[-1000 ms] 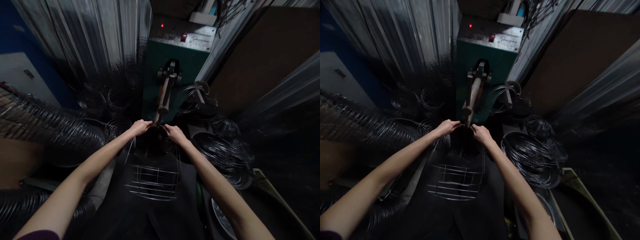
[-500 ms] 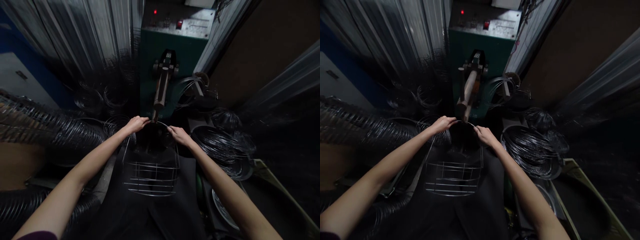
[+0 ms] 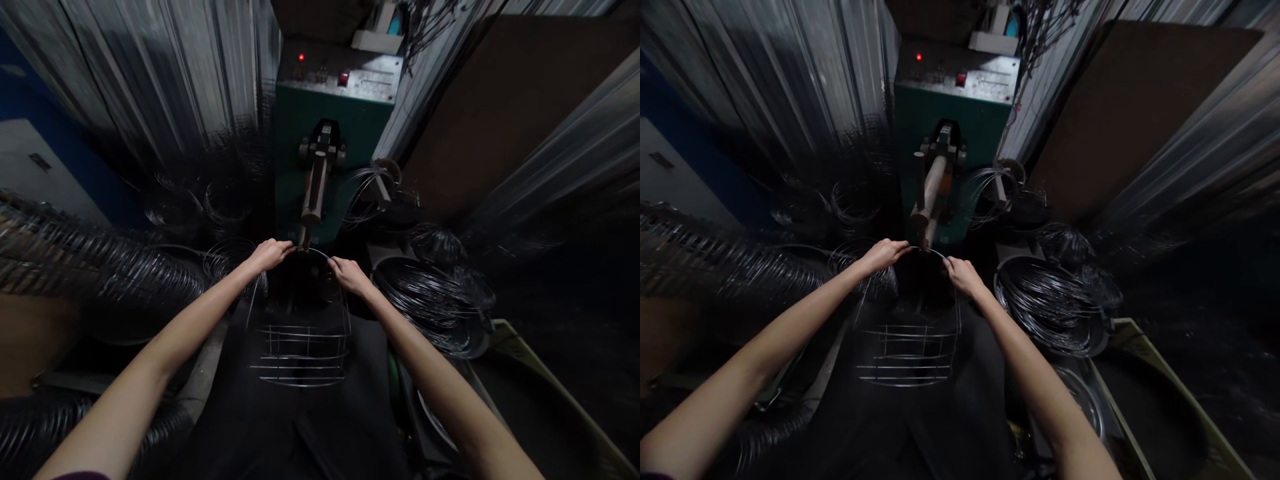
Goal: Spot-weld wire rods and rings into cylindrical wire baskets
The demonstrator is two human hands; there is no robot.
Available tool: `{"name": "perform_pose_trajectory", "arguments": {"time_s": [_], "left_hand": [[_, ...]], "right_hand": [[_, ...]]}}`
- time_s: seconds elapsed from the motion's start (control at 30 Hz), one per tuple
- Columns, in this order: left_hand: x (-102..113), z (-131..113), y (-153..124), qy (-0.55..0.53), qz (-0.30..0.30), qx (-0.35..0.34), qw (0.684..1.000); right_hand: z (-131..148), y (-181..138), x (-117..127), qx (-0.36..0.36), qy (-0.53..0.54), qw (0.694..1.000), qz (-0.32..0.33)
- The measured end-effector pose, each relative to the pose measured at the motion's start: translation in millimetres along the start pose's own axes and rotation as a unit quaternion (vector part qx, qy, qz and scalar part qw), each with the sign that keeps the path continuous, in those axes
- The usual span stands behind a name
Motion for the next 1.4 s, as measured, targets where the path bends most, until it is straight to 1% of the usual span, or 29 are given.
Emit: {"name": "perform_pose_trajectory", "arguments": {"time_s": [0.1, 0.23, 0.37, 0.43, 0.47, 0.5, 0.53, 0.57, 0.6, 0.63, 0.67, 0.7, 0.77, 0.8, 0.83, 0.9, 0.93, 0.97, 1.0, 1.03, 1.07, 1.13, 1.2, 1.23, 1.27, 1.3, 1.33, 1.37, 1.4], "left_hand": [[0, 1, 0, -0.004, 0.006, -0.001, 1.000], [0, -3, -1, -0.016, 0.011, 0.009, 1.000], [6, -4, -4, -0.063, 0.014, 0.021, 0.998], [11, 7, -14, -0.134, 0.035, 0.022, 0.990], [13, 16, -23, -0.195, 0.046, 0.020, 0.979], [13, 29, -36, -0.273, 0.054, 0.020, 0.960], [12, 44, -53, -0.362, 0.052, 0.027, 0.930], [7, 61, -73, -0.453, 0.043, 0.044, 0.890], [-2, 78, -96, -0.536, 0.033, 0.072, 0.840], [-18, 96, -121, -0.604, 0.019, 0.121, 0.787], [-39, 108, -147, -0.649, 0.030, 0.179, 0.739], [-65, 113, -172, -0.679, 0.079, 0.235, 0.692], [-109, 106, -214, -0.715, 0.164, 0.316, 0.602], [-124, 97, -228, -0.735, 0.194, 0.337, 0.556], [-133, 87, -238, -0.755, 0.204, 0.356, 0.512], [-141, 68, -247, -0.788, 0.192, 0.390, 0.435], [-141, 61, -248, -0.796, 0.183, 0.409, 0.408], [-139, 56, -248, -0.797, 0.179, 0.425, 0.389], [-136, 53, -247, -0.794, 0.183, 0.437, 0.382], [-132, 53, -244, -0.786, 0.184, 0.446, 0.385], [-127, 56, -241, -0.775, 0.173, 0.459, 0.399], [-115, 69, -234, -0.735, 0.101, 0.498, 0.450], [-101, 76, -225, -0.704, 0.034, 0.501, 0.503], [-95, 75, -220, -0.695, 0.018, 0.490, 0.526], [-91, 72, -214, -0.691, 0.012, 0.476, 0.544], [-89, 67, -208, -0.695, 0.012, 0.456, 0.556], [-87, 61, -201, -0.702, 0.009, 0.435, 0.564], [-87, 56, -193, -0.710, 0.000, 0.415, 0.569], [-89, 50, -185, -0.719, -0.012, 0.395, 0.571]], "right_hand": [[0, -2, 1, -0.005, 0.025, 1.000, -0.005], [-6, -9, -2, -0.033, 0.074, 0.997, 0.022], [-4, -14, -7, -0.030, 0.066, 0.997, 0.017], [3, -17, -12, -0.007, 0.063, 0.998, 0.006], [8, -19, -14, 0.006, 0.066, 0.998, -0.003], [12, -21, -15, 0.019, 0.070, 0.997, -0.017], [16, -25, -15, 0.028, 0.075, 0.996, -0.036], [20, -29, -13, 0.034, 0.081, 0.994, -0.057], [23, -34, -10, 0.037, 0.087, 0.992, -0.081], [25, -40, -7, 0.037, 0.093, 0.990, -0.104], [26, -47, -3, 0.035, 0.097, 0.987, -0.126], [27, -54, 1, 0.033, 0.100, 0.984, -0.146], [25, -68, 8, 0.031, 0.096, 0.978, -0.181], [24, -75, 10, 0.028, 0.091, 0.976, -0.196], [22, -82, 10, 0.023, 0.088, 0.974, -0.210], [20, -95, 7, 0.001, 0.091, 0.968, -0.236], [20, -101, 4, -0.013, 0.101, 0.964, -0.246], [22, -106, -1, -0.026, 0.118, 0.959, -0.255], [23, -110, -6, -0.034, 0.140, 0.954, -0.262], [24, -113, -12, -0.038, 0.170, 0.948, -0.267], [23, -115, -17, -0.037, 0.207, 0.939, -0.272], [11, -127, -29, -0.039, 0.292, 0.915, -0.277], [-18, -158, -40, -0.083, 0.334, 0.894, -0.286], [-39, -183, -45, -0.136, 0.318, 0.892, -0.290], [-63, -214, -49, -0.208, 0.274, 0.895, -0.283], [-89, -249, -53, -0.301, 0.201, 0.892, -0.270], [-113, -284, -57, -0.393, 0.115, 0.885, -0.222], [-133, -315, -62, -0.463, 0.050, 0.872, -0.153], [-150, -338, -67, -0.497, 0.026, 0.859, -0.117]]}}
Point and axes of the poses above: each hand's wrist, its own y-axis towards the middle knuckle, its own x-axis out of the back of the hand, z = x × y, the point moved 6 cm from there along y, towards the middle knuckle, and after that the axes turned 15 degrees about x, right-handed, at the moved point
